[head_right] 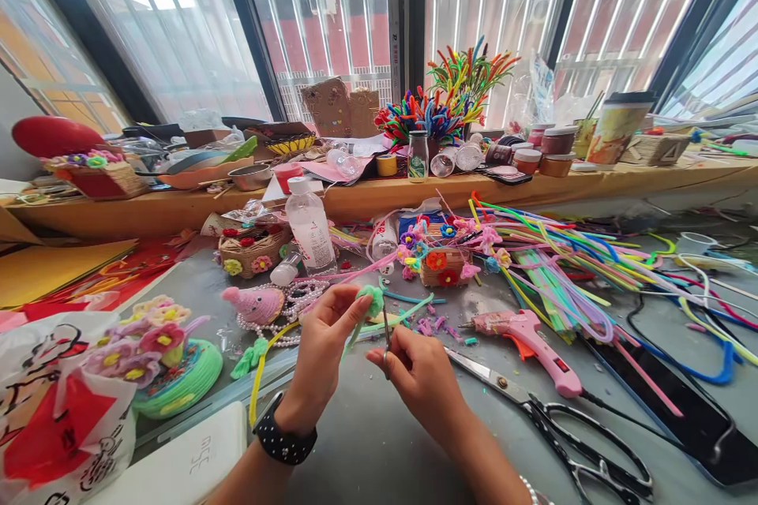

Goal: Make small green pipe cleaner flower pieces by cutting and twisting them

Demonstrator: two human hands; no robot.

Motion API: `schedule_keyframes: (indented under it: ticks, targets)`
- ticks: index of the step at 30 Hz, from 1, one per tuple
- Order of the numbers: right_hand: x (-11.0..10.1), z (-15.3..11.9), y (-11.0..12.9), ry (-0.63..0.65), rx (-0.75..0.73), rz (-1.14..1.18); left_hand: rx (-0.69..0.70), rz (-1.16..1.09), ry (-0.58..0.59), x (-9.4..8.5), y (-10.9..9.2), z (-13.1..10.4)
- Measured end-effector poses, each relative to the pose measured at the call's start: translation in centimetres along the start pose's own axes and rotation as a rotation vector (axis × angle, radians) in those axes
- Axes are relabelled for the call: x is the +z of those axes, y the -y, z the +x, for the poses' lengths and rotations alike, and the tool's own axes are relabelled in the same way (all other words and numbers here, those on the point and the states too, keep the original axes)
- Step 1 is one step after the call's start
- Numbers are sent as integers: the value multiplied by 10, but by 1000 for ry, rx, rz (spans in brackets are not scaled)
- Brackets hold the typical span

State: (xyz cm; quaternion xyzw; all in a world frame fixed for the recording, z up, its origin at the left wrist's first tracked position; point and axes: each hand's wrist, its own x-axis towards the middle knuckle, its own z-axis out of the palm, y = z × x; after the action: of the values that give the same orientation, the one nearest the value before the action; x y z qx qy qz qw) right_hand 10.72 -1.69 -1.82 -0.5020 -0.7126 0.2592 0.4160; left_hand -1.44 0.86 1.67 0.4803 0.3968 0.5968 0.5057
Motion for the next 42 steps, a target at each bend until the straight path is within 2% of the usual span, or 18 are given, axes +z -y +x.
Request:
schedule_keyframes:
  ticks: [4, 9, 14, 26, 34, 42]
  targets:
    - [-5, 3, -2, 1, 5, 3, 15, 13, -7, 0, -1, 0]
    - [-15, 4, 2, 116, -20, 15, 41, 38, -9, -3, -5, 3]
    - [-13, 3, 4, 159, -41, 24, 70, 88, -4, -5, -4, 4]
    - [-8, 3, 5, 160, -2, 46, 80, 148, 0, -7, -1, 4]
    - [-5, 3, 2, 98, 25, 49, 75, 131, -51, -8, -2, 6]
    - [-7, 2, 5, 123, 10, 73, 82, 158, -41, -8, 0, 6]
